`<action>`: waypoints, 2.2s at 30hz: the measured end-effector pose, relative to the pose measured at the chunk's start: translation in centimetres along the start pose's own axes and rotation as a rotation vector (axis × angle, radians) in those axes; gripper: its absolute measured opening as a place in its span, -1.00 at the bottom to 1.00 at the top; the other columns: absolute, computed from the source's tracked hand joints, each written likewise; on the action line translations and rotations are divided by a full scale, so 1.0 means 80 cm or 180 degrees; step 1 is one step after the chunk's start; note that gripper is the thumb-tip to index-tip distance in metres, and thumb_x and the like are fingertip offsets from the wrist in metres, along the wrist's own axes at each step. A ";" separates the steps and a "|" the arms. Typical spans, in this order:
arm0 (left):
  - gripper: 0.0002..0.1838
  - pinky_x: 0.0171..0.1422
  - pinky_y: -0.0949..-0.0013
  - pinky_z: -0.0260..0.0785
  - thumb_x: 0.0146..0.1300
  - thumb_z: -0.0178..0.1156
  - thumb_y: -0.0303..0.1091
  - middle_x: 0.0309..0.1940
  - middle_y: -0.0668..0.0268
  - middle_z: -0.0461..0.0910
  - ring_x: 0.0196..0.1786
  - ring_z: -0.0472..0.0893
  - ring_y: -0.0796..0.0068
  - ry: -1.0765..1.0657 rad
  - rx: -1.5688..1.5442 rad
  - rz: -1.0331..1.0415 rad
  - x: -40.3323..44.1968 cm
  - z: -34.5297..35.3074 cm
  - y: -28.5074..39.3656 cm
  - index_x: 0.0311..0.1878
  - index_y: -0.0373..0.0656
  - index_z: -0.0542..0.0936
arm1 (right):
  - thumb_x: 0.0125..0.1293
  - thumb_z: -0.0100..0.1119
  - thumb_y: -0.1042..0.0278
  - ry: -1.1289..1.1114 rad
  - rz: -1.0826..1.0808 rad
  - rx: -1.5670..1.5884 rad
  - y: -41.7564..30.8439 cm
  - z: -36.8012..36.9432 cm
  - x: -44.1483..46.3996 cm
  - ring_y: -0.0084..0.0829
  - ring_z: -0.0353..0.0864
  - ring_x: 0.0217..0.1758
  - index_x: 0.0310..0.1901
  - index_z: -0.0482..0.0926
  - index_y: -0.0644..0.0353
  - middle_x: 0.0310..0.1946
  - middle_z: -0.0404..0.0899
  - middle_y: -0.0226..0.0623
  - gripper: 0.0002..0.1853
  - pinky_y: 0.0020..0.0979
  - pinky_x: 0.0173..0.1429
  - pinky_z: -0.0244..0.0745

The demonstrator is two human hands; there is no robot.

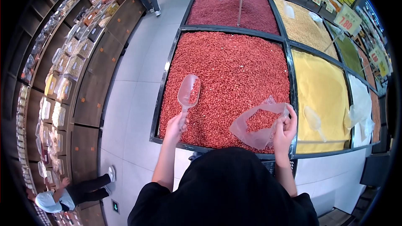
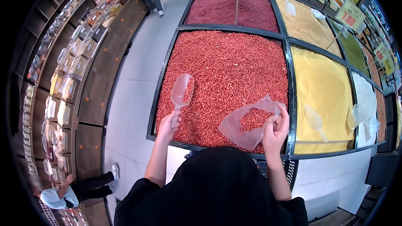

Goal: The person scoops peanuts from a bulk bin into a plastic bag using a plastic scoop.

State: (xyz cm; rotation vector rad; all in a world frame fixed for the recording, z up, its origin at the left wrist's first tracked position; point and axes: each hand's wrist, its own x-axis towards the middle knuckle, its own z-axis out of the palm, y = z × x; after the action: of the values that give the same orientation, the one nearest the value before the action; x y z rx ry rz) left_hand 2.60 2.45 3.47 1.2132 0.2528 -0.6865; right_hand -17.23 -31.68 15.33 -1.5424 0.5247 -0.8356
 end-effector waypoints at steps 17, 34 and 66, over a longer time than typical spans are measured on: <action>-0.62 -0.58 0.56 0.09 0.60 0.05 -0.19 -0.41 0.31 0.65 -0.64 0.36 0.72 -0.1104 0.1123 -0.0295 -0.161 0.030 0.135 0.15 -0.28 0.68 | 0.45 -0.05 0.71 -0.0019 0.0147 0.0200 -0.010 -0.003 0.006 -0.78 0.33 -0.50 0.45 0.27 0.29 -0.43 0.42 -0.54 -0.46 -0.69 -0.42 0.21; -0.59 -0.57 0.57 0.30 0.63 -0.04 -0.22 -0.35 0.24 0.70 -0.61 0.49 0.67 -0.2156 0.2124 -0.0862 -0.162 0.190 0.122 0.23 -0.32 0.61 | 0.42 0.03 0.71 -0.0099 0.0066 0.0343 -0.004 -0.037 0.000 -0.79 0.38 -0.37 0.48 0.25 0.30 -0.34 0.46 -0.51 -0.40 -0.72 -0.27 0.26; -0.63 -0.23 0.27 0.55 0.35 0.30 -0.30 -0.37 0.09 0.73 -0.37 0.73 0.20 -0.1331 0.4090 0.2163 -0.139 0.271 0.077 0.19 -0.16 0.70 | 0.43 0.04 0.71 -0.0177 0.0249 0.0384 -0.012 -0.034 0.018 -0.81 0.35 -0.41 0.47 0.26 0.26 -0.34 0.46 -0.52 -0.41 -0.71 -0.33 0.22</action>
State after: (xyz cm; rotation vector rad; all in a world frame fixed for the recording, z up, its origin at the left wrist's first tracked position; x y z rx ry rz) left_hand -6.04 -12.50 21.71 2.1374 -1.0770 -0.4372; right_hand -18.52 -34.37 16.56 -1.4218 0.4824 -0.7489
